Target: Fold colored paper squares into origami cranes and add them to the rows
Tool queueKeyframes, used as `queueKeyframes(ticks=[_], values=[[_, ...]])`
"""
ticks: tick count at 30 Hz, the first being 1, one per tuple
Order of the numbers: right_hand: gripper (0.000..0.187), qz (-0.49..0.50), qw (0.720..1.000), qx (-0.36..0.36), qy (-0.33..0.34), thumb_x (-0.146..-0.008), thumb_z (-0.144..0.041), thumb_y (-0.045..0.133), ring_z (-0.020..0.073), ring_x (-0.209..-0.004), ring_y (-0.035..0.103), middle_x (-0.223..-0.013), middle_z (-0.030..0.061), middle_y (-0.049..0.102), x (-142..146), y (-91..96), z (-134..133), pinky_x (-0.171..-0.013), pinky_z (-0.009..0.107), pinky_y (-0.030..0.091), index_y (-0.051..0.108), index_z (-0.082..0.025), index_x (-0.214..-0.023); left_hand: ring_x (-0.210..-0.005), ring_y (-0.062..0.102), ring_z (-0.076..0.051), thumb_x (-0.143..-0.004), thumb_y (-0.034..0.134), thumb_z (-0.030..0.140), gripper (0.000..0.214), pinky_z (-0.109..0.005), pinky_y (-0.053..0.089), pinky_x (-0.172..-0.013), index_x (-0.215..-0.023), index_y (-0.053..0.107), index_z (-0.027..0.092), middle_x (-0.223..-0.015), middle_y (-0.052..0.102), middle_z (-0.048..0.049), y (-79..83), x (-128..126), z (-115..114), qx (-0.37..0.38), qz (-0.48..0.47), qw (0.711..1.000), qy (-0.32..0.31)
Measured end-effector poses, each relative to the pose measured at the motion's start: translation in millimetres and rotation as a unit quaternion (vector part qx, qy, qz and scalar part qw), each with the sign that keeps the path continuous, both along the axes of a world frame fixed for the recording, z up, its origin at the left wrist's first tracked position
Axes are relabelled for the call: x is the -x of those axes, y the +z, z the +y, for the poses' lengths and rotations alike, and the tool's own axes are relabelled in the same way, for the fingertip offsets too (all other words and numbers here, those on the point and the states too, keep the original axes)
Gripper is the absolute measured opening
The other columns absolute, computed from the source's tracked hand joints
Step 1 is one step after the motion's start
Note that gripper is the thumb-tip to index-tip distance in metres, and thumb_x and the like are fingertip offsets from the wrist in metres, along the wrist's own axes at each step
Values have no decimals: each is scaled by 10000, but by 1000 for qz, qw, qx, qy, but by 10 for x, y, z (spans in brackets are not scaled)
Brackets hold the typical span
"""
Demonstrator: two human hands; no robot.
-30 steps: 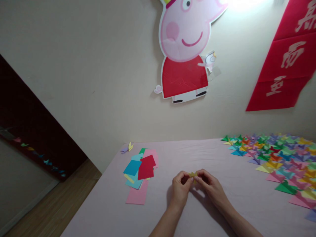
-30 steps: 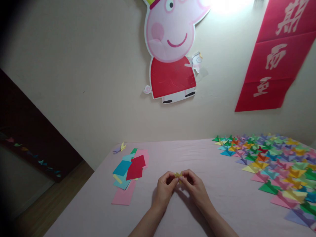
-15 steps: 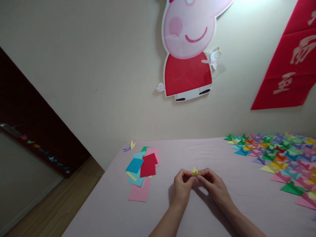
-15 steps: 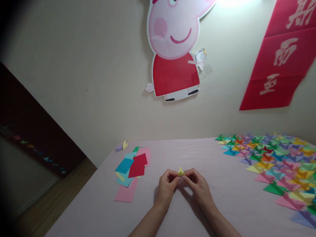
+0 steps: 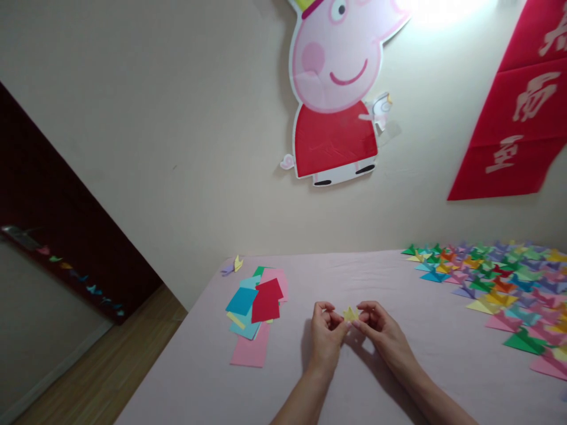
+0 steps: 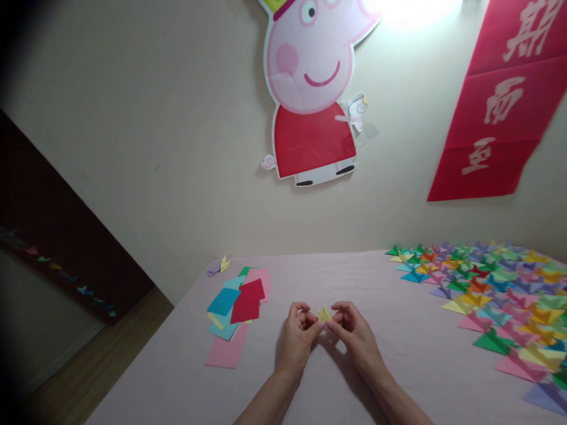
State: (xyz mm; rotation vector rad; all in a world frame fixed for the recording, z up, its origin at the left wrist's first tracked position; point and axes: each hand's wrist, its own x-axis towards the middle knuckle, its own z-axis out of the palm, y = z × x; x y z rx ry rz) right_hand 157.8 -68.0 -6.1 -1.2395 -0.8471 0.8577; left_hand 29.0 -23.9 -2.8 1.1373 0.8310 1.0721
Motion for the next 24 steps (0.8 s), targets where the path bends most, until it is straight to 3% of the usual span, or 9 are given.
queueKeyframes(ticks=[6,10,13,16,24], values=[[419,-28,997,3,68,-653,-586,776,199,-696,611,-725,7,654,0,68,-2,-669,341,503,679,-211,-814,-610,508,-124,-683,780,337,416,-217,406,-585,-936,467,231,-661,525,67,32,14,-17,-42,37,998,-18],[409,-39,997,14,70,-669,-596,763,181,-624,559,-626,4,625,-20,92,-19,-627,339,470,668,-198,-649,-662,493,-137,-766,707,340,305,-233,384,-617,-982,528,220,-716,534,45,36,48,-22,-94,127,986,-54],[396,-28,998,13,63,-662,-579,775,190,-638,565,-628,13,641,-37,89,-32,-635,345,471,671,-197,-634,-697,475,-148,-802,660,313,135,-249,354,-637,-824,576,210,-755,539,21,58,72,-24,-149,202,964,-90],[386,-20,998,12,61,-660,-564,781,194,-647,564,-632,17,645,-42,99,-45,-636,345,471,673,-195,-626,-713,448,-159,-805,649,304,264,-262,320,-647,-616,494,204,-714,496,15,72,75,-19,-182,223,952,-103],[387,3,998,13,69,-641,-543,791,168,-608,508,-584,-7,573,-32,129,-68,-598,313,426,646,-191,-568,-700,425,-155,-775,641,246,287,-267,297,-645,-579,436,203,-682,438,28,53,80,27,-188,208,950,-142]])
